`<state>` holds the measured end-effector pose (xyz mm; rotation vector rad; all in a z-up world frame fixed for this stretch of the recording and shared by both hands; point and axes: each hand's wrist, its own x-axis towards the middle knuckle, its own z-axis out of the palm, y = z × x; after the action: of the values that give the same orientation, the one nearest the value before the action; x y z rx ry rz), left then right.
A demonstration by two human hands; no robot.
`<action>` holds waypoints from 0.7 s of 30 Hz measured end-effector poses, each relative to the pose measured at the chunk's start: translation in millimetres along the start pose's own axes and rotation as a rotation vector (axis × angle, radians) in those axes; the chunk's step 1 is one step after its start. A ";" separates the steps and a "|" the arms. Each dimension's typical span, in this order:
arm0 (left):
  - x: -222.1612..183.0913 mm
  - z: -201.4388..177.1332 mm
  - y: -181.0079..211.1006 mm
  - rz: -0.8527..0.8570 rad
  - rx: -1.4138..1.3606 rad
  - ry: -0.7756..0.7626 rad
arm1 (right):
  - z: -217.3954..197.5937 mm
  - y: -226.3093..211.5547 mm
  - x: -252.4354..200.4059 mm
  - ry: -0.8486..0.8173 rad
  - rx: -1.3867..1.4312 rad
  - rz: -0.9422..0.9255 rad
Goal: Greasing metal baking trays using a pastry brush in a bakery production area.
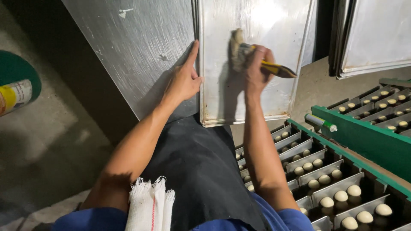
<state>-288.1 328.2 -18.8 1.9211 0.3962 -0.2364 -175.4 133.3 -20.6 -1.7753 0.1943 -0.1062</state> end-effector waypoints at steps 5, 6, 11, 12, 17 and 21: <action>0.2 -3.4 7.7 -0.036 0.012 -0.020 | -50.7 15.8 35.6 0.044 -0.151 -0.122; 0.0 -4.4 8.4 -0.036 0.012 -0.018 | -59.8 20.1 42.0 0.051 -0.161 -0.186; -0.1 -6.6 12.9 -0.038 0.028 -0.030 | -98.7 18.8 95.4 -0.002 -0.332 -0.531; 0.0 -7.3 14.0 -0.033 0.035 -0.030 | -105.1 15.3 109.2 -0.042 -0.499 -0.768; 1.1 -5.8 14.8 -0.048 0.049 -0.038 | -86.7 -5.6 131.4 -0.051 -0.627 -0.707; 0.6 -4.9 14.4 -0.080 0.057 -0.031 | -54.7 -6.9 108.0 -0.045 -0.680 -0.735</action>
<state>-282.2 328.0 -4.7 1.9570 0.4508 -0.3325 -78.6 61.7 -6.0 -2.4466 -0.5266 -0.5803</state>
